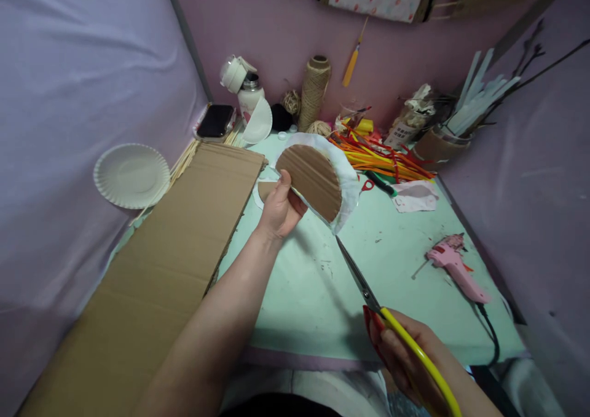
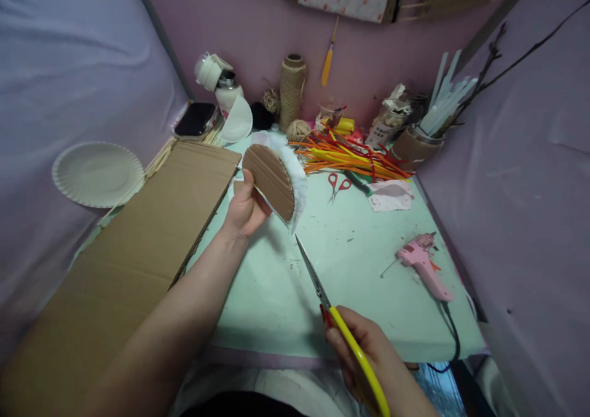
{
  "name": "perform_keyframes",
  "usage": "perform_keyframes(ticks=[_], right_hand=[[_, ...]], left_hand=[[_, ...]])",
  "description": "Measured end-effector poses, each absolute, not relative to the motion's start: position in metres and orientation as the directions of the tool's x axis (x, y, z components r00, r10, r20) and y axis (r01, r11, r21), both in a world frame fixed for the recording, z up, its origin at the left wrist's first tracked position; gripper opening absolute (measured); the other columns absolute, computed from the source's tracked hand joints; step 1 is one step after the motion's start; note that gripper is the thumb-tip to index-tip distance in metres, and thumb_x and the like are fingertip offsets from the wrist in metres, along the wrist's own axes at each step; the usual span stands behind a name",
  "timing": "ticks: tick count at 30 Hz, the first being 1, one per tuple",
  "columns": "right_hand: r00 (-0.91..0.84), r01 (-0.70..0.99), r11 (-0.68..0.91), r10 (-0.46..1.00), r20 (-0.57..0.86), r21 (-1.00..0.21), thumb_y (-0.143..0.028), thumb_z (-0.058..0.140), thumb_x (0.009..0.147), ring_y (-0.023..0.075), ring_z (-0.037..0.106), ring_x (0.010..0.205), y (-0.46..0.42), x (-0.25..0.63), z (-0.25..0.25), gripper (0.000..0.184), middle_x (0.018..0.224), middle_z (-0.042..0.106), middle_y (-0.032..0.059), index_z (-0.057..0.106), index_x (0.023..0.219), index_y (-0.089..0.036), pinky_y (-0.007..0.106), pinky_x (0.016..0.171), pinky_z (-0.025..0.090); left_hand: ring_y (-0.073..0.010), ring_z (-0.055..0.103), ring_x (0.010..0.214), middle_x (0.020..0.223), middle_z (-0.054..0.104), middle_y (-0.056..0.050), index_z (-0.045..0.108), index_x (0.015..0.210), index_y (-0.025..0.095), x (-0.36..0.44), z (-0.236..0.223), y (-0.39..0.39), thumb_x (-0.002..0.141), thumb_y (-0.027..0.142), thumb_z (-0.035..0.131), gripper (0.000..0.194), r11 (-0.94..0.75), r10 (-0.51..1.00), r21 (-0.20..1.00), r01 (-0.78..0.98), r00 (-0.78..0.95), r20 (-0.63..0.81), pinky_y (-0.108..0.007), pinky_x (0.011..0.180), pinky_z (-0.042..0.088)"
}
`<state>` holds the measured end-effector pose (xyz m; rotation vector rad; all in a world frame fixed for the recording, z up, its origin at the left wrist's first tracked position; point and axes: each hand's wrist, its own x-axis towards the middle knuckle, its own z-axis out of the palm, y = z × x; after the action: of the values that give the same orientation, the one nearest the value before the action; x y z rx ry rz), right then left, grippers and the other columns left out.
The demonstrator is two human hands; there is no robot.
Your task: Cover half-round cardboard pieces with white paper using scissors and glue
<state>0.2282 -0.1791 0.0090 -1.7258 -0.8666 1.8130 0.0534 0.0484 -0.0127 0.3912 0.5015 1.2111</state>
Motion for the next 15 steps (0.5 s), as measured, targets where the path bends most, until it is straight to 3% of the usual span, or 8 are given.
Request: perform_keyframes(ticks=[4, 8, 15], right_hand=[[-0.021, 0.090, -0.655, 0.752, -0.659, -0.750, -0.081, 0.057, 0.072, 0.0033, 0.022, 0.036, -0.176, 0.233, 0.002, 0.061, 0.048, 0.034, -0.0093, 0.048, 0.076, -0.021, 0.018, 0.033, 0.017], [0.094, 0.114, -0.619, 0.785, -0.612, -0.777, -0.081, 0.058, 0.070, 0.0067, 0.033, 0.040, -0.163, 0.243, -0.006, 0.061, 0.052, 0.040, -0.0066, 0.050, 0.075, -0.021, 0.019, 0.036, 0.025], [0.154, 0.195, -0.404, 0.913, -0.379, -0.894, -0.072, 0.064, 0.068, 0.0124, 0.045, 0.053, -0.139, 0.239, -0.005, 0.056, 0.066, 0.050, -0.0023, 0.055, 0.090, -0.021, 0.025, 0.046, 0.038]], left_hand=[[-0.0182, 0.068, 0.107, 0.107, 0.074, -0.005, 0.067, 0.107, 0.019, 0.056, -0.015, 0.052, 0.088, 0.042, 0.064, 0.030, 0.323, 0.941, 0.484, -0.814, 0.219, -0.259, -0.031, 0.097, 0.054], [-0.0130, 0.070, 0.089, 0.098, 0.074, -0.003, 0.066, 0.107, 0.021, 0.060, -0.019, 0.054, 0.087, 0.033, 0.067, 0.023, 0.278, 0.918, 0.454, -0.846, 0.095, -0.385, -0.026, 0.088, 0.057], [-0.0115, 0.069, 0.081, 0.098, 0.074, -0.004, 0.063, 0.113, 0.022, 0.061, -0.015, 0.053, 0.088, 0.018, 0.065, 0.026, 0.227, 0.884, 0.443, -0.867, -0.008, -0.468, -0.028, 0.083, 0.059]])
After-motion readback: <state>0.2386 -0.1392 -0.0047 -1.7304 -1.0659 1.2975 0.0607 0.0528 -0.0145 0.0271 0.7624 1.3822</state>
